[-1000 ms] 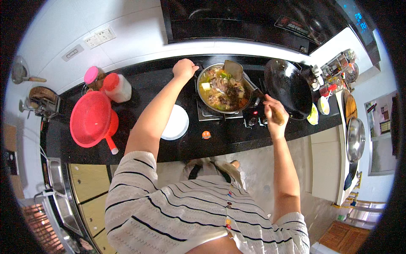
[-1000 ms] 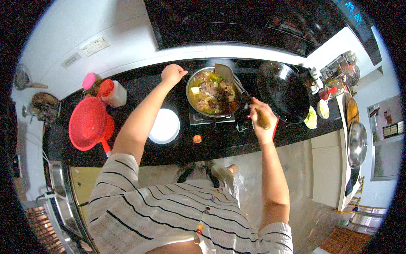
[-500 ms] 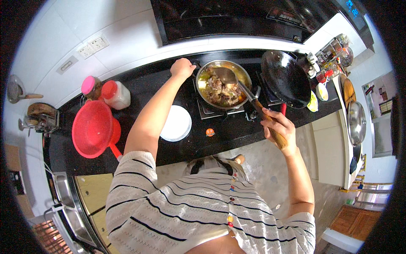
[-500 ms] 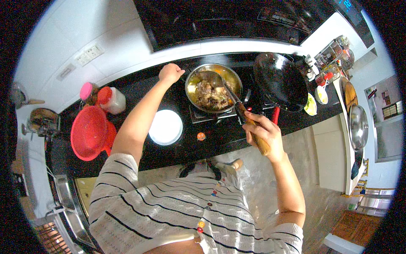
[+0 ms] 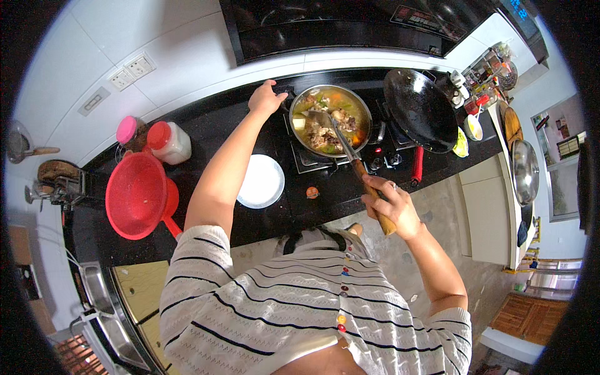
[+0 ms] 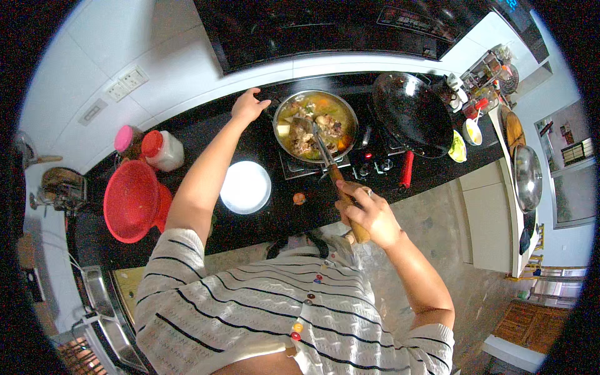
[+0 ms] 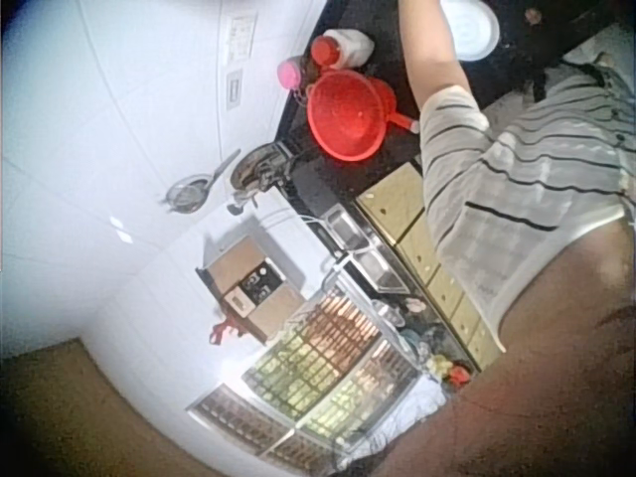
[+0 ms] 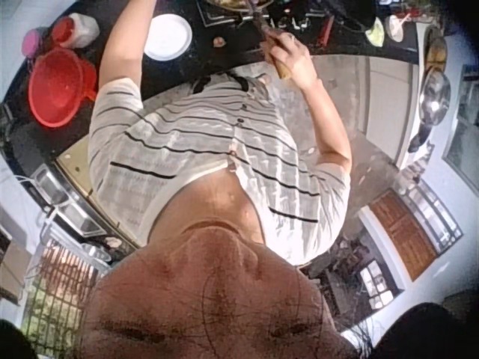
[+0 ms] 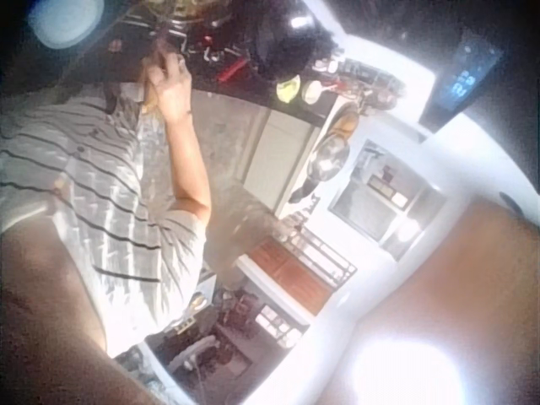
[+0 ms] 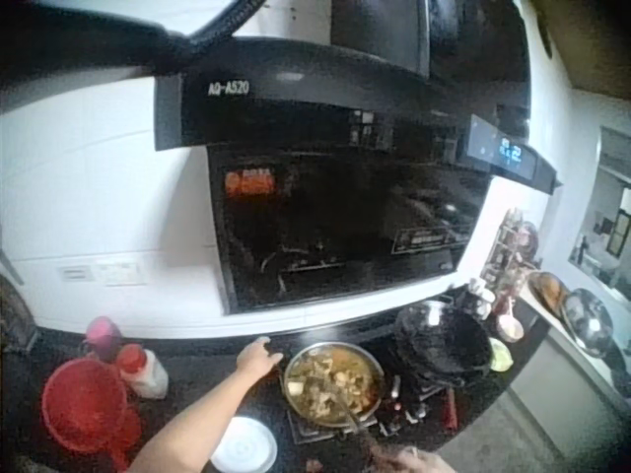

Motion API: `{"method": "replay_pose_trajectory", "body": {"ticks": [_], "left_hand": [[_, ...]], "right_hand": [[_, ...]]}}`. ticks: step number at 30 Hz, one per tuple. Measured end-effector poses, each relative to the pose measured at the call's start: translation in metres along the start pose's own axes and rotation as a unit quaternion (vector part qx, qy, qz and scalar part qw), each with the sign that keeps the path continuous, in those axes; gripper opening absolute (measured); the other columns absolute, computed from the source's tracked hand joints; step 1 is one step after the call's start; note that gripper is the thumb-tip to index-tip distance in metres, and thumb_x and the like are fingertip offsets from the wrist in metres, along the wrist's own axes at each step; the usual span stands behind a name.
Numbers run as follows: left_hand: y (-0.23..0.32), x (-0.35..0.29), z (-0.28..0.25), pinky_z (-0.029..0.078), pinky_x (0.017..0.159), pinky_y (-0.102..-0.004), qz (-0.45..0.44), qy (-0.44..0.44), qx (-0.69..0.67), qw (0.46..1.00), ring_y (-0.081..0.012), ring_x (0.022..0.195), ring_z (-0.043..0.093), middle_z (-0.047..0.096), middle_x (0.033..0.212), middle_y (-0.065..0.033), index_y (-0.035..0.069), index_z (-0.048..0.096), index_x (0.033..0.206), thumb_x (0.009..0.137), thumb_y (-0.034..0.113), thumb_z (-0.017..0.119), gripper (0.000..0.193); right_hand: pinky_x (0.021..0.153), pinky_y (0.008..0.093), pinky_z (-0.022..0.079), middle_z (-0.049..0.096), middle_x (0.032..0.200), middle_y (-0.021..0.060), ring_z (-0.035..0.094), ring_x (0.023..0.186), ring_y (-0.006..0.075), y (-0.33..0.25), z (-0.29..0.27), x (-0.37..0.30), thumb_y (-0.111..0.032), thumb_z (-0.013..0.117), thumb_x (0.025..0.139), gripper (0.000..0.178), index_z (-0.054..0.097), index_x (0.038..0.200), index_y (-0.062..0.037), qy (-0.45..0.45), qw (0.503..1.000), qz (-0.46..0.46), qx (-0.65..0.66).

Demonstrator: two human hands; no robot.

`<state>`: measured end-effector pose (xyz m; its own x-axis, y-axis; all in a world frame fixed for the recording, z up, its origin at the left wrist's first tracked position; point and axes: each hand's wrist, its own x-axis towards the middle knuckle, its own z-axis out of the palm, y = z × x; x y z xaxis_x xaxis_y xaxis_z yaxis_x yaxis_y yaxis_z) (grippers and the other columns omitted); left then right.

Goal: The person cooks cabbage in a wok, transfers it to a plate, and rinses the wok at the sink. They then stir a simmering pot of soup and scramble eggs in the wok, using a spatula and chopsticks.

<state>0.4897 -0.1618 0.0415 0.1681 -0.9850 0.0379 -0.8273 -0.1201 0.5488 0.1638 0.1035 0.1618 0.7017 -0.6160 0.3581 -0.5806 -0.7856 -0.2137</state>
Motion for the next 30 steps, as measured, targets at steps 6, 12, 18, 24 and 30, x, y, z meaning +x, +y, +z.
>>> {"method": "replay_pose_trajectory", "body": {"ticks": [6, 12, 18, 24, 30], "left_hand": [[-0.004, -0.006, -0.006, 0.052, 0.073, -0.0330, 0.026, -0.047, -0.034, 0.998, -0.0197, 0.084, 0.067, 0.070, 0.092, -0.0044, 0.014, 0.069, 0.092, 0.074, 0.038, 0.075, 0.031], [-0.005, -0.006, -0.004, 0.052, 0.074, -0.0334, 0.024, -0.043, -0.049, 0.998, -0.0208, 0.085, 0.067, 0.070, 0.091, -0.0043, 0.013, 0.069, 0.093, 0.073, 0.033, 0.076, 0.030], [-0.010, -0.002, -0.002, 0.052, 0.075, -0.0345, 0.028, -0.042, -0.046, 0.998, -0.0216, 0.086, 0.066, 0.070, 0.093, -0.0042, 0.014, 0.068, 0.097, 0.073, 0.033, 0.075, 0.031], [0.001, -0.007, -0.006, 0.052, 0.075, -0.0367, 0.012, -0.051, -0.040, 0.998, -0.0221, 0.088, 0.065, 0.068, 0.092, -0.0028, 0.016, 0.066, 0.098, 0.073, 0.030, 0.075, 0.029], [0.009, -0.012, -0.010, 0.051, 0.076, -0.0366, 0.007, -0.056, -0.025, 0.998, -0.0229, 0.088, 0.065, 0.068, 0.095, -0.0046, 0.015, 0.065, 0.103, 0.074, 0.032, 0.073, 0.034]], "right_hand": [[0.077, 0.0388, 0.055, 0.053, 0.123, 0.0183, 0.060, 0.101, 0.0345, 0.009, 0.001, 0.005, -0.043, 0.063, 0.073, 0.045, 0.062, 0.098, -0.0056, 0.017, 0.999, 0.011, 0.027], [0.076, 0.0358, 0.055, 0.059, 0.113, 0.0145, 0.064, 0.096, 0.0308, 0.001, -0.012, 0.007, 0.005, 0.072, 0.059, 0.034, 0.064, 0.090, -0.0088, 0.080, 0.995, 0.061, -0.009], [0.082, 0.0352, 0.055, 0.054, 0.124, 0.0144, 0.057, 0.111, 0.0320, 0.009, -0.016, 0.025, -0.006, 0.069, 0.064, 0.029, 0.063, 0.093, -0.0085, 0.029, 0.999, 0.000, -0.043], [0.082, 0.0337, 0.055, 0.050, 0.130, 0.0172, 0.056, 0.113, 0.0326, 0.034, -0.020, 0.056, -0.010, 0.060, 0.072, 0.022, 0.061, 0.093, -0.0065, -0.117, 0.985, -0.089, -0.087], [0.085, 0.0356, 0.054, 0.049, 0.131, 0.0190, 0.052, 0.118, 0.0361, 0.033, -0.051, 0.065, -0.014, 0.064, 0.065, 0.025, 0.059, 0.087, -0.0032, -0.227, 0.947, -0.179, -0.139]]}}
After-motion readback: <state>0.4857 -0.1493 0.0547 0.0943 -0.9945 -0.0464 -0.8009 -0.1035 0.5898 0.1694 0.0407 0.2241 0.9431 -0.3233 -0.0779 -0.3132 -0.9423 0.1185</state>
